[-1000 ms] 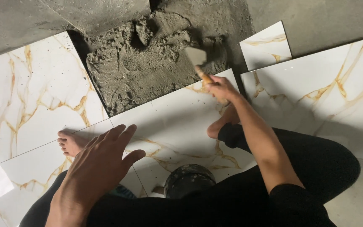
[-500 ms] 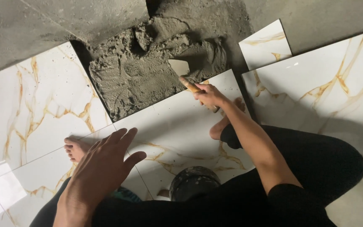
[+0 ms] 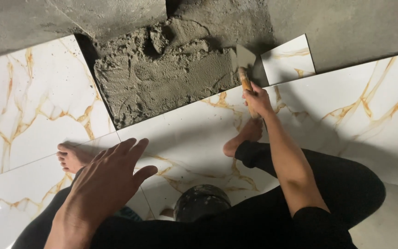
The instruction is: Spreading and leveling cement on a floor using a hand trowel in preparation for laying tiles.
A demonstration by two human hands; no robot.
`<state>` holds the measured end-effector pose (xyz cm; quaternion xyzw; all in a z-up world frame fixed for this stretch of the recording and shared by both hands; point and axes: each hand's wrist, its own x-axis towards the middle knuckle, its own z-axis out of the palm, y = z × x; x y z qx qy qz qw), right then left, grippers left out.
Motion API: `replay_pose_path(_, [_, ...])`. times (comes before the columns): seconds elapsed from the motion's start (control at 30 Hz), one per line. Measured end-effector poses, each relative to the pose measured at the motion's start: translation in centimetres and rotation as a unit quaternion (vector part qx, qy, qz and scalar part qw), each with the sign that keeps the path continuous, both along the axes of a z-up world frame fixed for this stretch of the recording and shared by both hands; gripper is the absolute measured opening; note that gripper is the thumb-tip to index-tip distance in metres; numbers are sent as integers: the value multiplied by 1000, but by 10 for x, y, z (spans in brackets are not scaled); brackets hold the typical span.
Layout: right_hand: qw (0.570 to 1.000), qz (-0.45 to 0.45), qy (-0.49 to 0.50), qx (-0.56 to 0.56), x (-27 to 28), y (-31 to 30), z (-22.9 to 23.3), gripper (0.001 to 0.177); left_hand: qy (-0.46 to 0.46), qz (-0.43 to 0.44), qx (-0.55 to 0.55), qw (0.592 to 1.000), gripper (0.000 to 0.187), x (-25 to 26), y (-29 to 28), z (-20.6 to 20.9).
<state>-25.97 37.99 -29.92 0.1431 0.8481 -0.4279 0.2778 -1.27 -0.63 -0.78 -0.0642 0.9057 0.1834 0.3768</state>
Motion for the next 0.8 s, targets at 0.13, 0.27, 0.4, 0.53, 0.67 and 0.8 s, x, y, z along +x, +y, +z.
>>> replay_pose_path(0.13, [983, 108, 88, 117, -4, 12, -52, 71, 7, -2, 7, 1000, 74, 1, 1, -3])
replay_pose_path(0.27, [961, 162, 131, 180, 24, -14, -48, 52, 38, -15, 7, 999, 74, 4, -1, -9])
replay_pose_path(0.4, [909, 328, 223, 130, 56, -35, -64, 67, 29, -25, 2, 999, 75, 0, 1, -6])
replay_pose_path(0.53, [920, 290, 246, 98, 51, -49, -54, 67, 28, -20, 5, 999, 74, 4, 3, -7])
replay_pose_path(0.67, [978, 126, 44, 160, 30, -54, -30, 68, 60, -17, 4, 998, 72, 8, 1, -5])
replay_pose_path(0.8, [962, 195, 71, 175, 44, -69, -7, 89, 91, -25, 15, 995, 71, 10, 2, -9])
